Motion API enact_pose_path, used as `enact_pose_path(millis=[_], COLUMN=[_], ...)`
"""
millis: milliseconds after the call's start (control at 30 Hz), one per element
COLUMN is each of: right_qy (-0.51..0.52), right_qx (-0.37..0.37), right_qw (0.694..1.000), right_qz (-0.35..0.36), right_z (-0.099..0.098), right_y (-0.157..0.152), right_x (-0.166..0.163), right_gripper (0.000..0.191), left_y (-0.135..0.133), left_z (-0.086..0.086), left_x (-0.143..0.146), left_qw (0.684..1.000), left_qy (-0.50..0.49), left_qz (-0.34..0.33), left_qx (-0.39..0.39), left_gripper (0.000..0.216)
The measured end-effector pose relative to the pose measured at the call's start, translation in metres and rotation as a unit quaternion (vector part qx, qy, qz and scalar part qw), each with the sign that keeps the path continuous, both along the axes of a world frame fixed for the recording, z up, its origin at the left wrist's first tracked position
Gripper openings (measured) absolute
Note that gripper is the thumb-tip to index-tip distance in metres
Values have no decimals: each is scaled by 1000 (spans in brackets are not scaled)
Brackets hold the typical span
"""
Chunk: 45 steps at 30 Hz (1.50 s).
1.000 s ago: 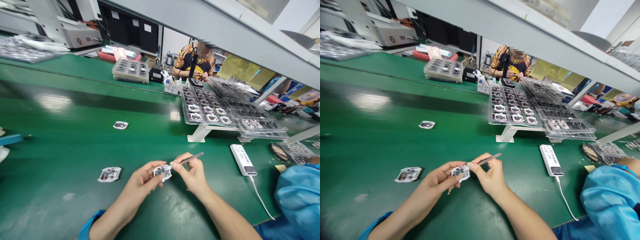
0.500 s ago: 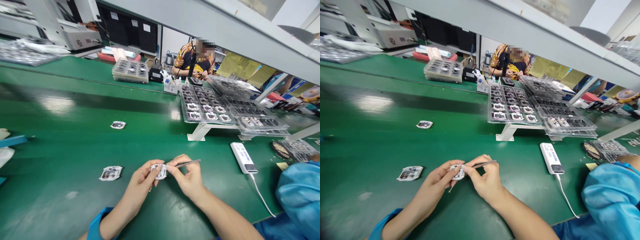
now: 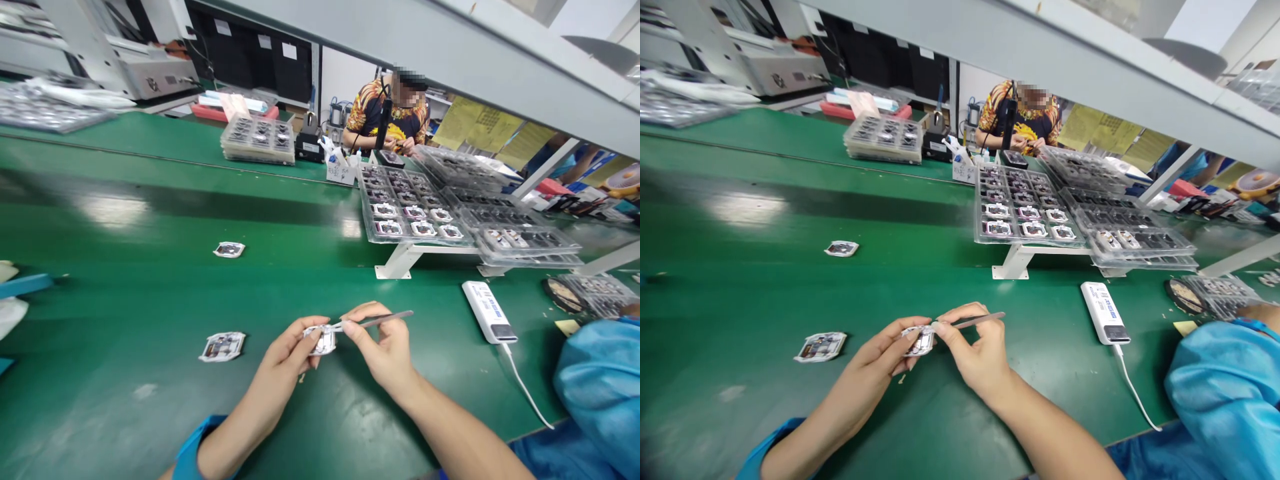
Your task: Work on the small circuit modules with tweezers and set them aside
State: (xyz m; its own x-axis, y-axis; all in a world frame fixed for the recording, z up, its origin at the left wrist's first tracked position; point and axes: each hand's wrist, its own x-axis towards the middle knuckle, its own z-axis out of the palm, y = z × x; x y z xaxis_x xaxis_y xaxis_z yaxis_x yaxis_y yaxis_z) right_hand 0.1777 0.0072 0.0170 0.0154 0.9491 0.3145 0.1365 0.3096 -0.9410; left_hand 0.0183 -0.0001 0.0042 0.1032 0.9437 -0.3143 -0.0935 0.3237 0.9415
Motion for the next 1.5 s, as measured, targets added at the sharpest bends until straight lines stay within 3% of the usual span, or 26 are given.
enact_pose_path(millis=[133,267,633,933,1133,1500], right_qy=[73,123,14,72,48,106], right_qx=[-62,-58,-45,-138,-125,-136], right_qw=[995,991,998,986,991,985], right_qz=[-5,4,33,64,8,10], right_z=[-1,-2,-5,-7,-5,-12], right_y=[2,5,5,9,7,10], right_x=[1,0,-2,0,-3,-4], right_gripper=[5,8,5,13,13,11], left_y=[0,0,-2,-4,-4,-3], left_z=[3,4,1,4,3,8], left_x=[0,0,-1,-3,-1,-1], left_qw=[1000,1000,999,998,999,997], left_qy=[-1,-8,-49,-34,4,14], left_qz=[-17,-12,-18,-44,-43,-64], left_qx=[-9,-11,-11,-17,14,37], left_gripper=[42,38,39,34,34,32])
